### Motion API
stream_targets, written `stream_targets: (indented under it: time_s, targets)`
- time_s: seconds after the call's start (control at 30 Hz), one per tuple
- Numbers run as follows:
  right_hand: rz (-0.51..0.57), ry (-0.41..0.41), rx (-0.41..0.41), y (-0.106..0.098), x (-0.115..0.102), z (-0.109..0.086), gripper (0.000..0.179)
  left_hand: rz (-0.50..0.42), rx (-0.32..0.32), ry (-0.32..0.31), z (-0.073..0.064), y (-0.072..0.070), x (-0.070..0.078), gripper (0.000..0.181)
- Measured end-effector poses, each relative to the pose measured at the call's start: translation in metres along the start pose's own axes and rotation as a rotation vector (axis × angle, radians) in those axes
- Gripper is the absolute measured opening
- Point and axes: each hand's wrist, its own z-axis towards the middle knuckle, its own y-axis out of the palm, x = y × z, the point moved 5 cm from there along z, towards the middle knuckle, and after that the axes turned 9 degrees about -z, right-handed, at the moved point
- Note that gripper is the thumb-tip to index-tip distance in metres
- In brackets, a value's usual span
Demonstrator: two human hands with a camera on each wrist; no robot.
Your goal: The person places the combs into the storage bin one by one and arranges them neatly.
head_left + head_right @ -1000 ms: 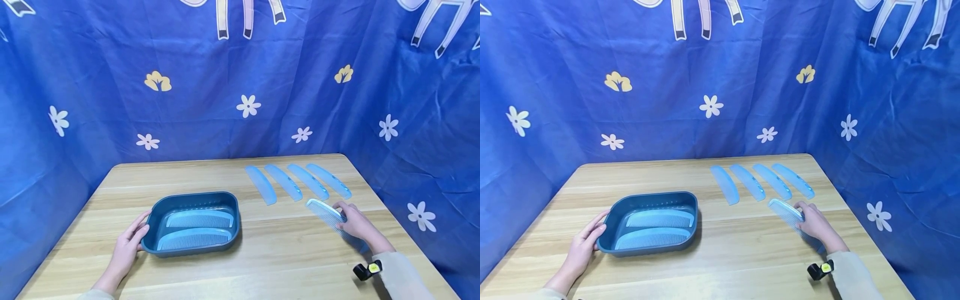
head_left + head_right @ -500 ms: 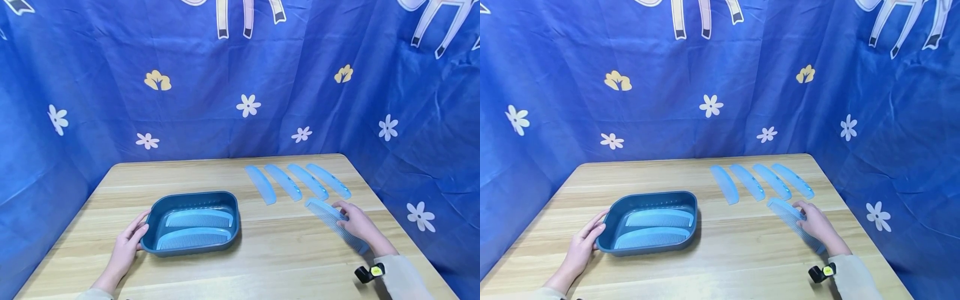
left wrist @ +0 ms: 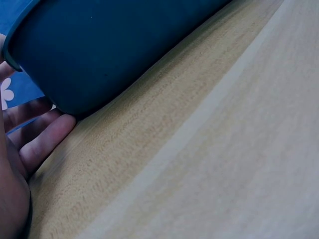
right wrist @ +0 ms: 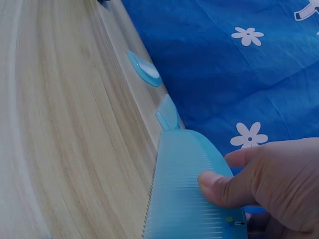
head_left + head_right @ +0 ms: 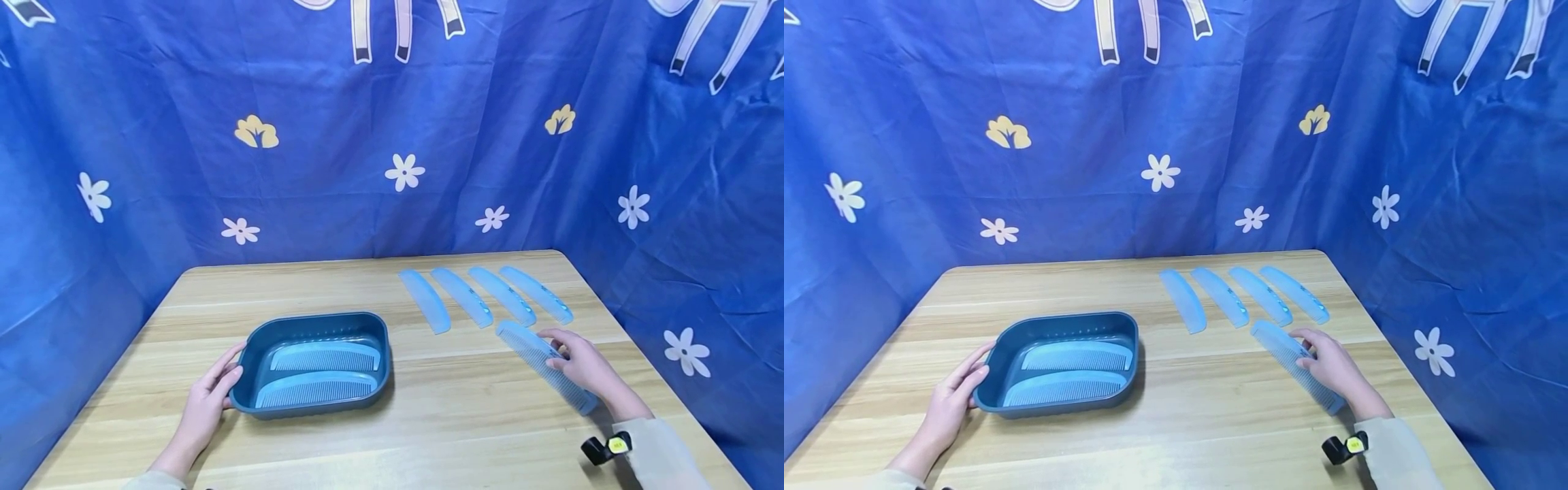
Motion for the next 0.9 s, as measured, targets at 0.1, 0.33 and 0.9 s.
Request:
stream_targets:
  time_s: [0.1, 0.33, 0.9]
  targets:
    - [0.008, -0.007, 0.012, 0.0, -0.002, 0.0, 0.048, -0.002, 0.003, -0.001, 0.0, 0.0, -0.001, 0.045]
    - [0.044, -0.015, 0.044, -0.001, -0.005, 0.002, 0.048, 0.013, 0.008, -0.007, -0.001, 0.0, -0.003, 0.045]
    - [0.015, -0.045, 0.152, -0.006, -0.025, 0.01, 0.047, -0.003, 0.006, -0.005, 0.0, -0.001, -0.003, 0.045]
